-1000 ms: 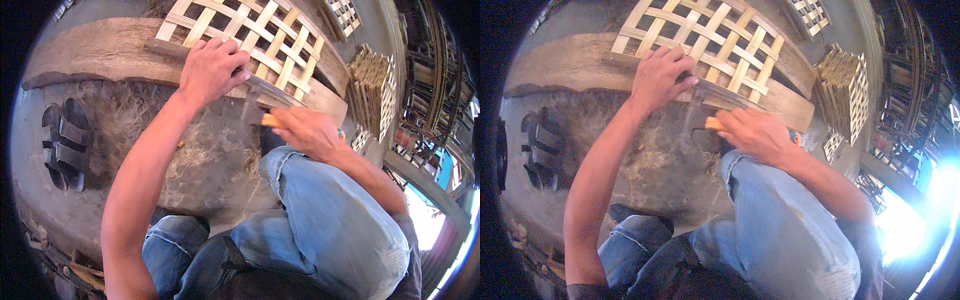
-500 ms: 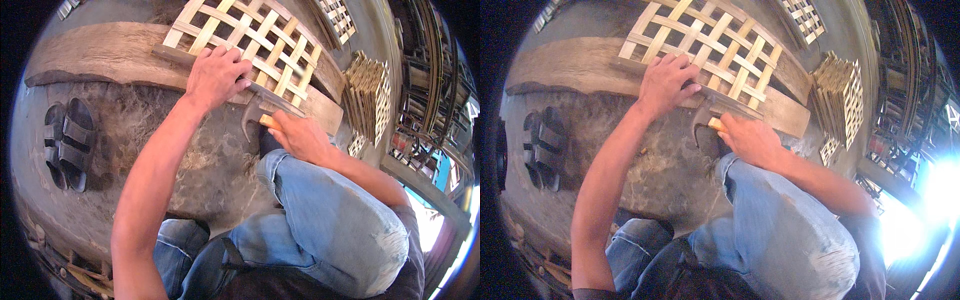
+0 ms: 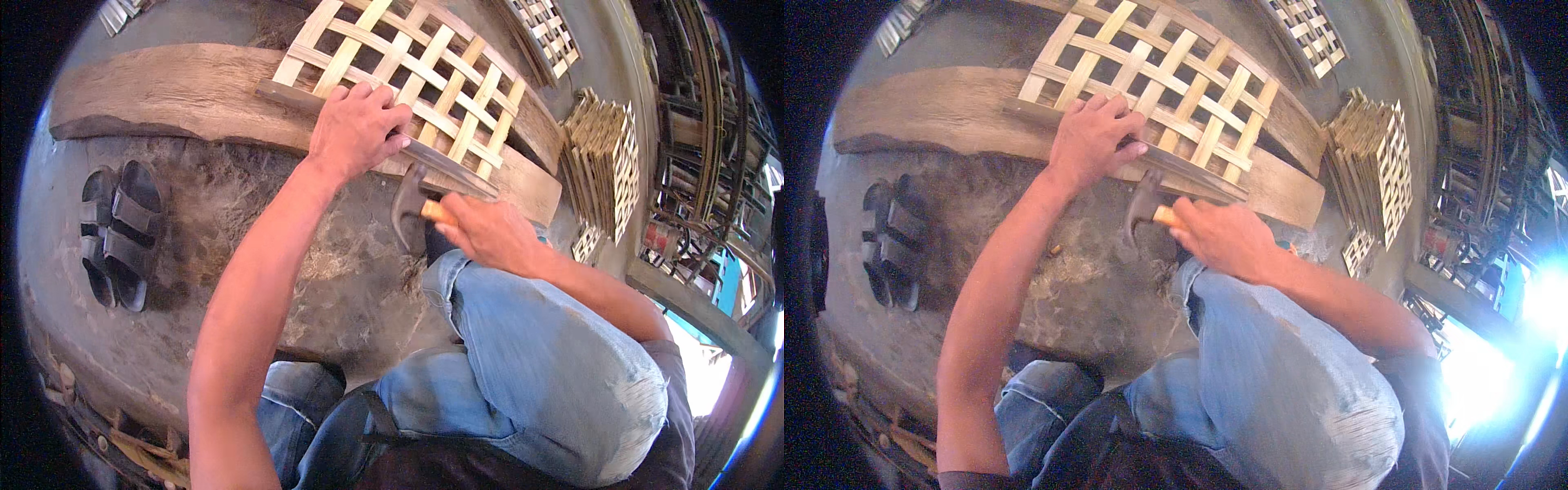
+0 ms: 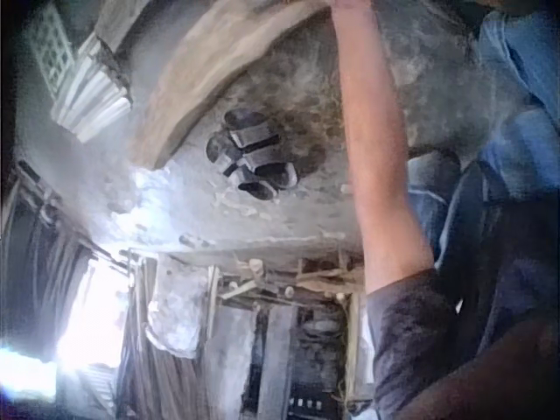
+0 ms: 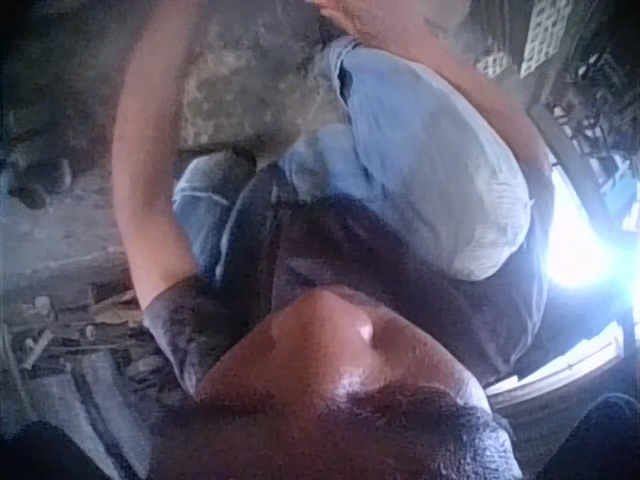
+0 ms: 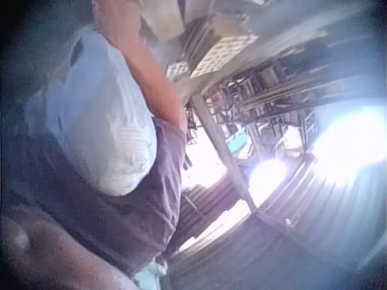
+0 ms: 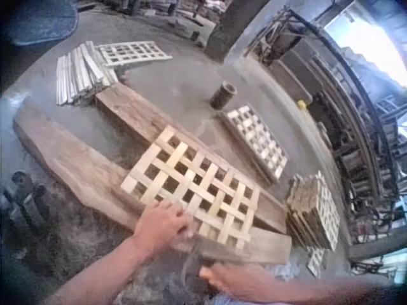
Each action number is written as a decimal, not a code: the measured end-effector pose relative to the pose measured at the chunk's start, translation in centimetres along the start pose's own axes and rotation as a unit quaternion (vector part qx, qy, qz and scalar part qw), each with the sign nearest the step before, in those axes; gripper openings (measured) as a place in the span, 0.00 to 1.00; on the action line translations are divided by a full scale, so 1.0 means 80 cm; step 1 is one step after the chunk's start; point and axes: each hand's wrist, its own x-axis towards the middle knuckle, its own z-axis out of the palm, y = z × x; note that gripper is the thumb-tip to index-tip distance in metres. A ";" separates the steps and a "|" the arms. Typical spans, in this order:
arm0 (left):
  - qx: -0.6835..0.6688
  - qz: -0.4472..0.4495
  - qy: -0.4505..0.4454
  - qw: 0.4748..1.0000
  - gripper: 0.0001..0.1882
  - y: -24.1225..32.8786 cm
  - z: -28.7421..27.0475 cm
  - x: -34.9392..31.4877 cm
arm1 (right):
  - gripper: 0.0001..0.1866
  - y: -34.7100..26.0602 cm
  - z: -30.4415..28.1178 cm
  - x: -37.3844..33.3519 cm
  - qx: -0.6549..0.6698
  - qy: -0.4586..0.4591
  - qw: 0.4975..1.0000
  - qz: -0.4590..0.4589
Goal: The person assembles a wooden lattice by placing thin wooden strips into a grid pattern and securing them with a hammer. The person repeatedly hammers nails into the lattice to hold the strips in place.
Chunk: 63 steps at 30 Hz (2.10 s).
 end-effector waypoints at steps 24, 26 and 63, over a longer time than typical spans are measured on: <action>-0.046 -0.041 -0.039 0.997 0.09 0.002 -0.002 0.016 | 0.16 0.055 0.016 -0.092 -0.013 0.097 0.993 0.064; -0.056 -0.020 -0.040 0.997 0.09 -0.003 -0.004 0.022 | 0.17 0.073 0.011 -0.061 -0.030 0.121 0.992 0.030; -0.052 -0.009 -0.134 0.990 0.10 -0.016 -0.009 0.027 | 0.16 0.087 -0.021 0.006 -0.057 0.174 0.967 -0.177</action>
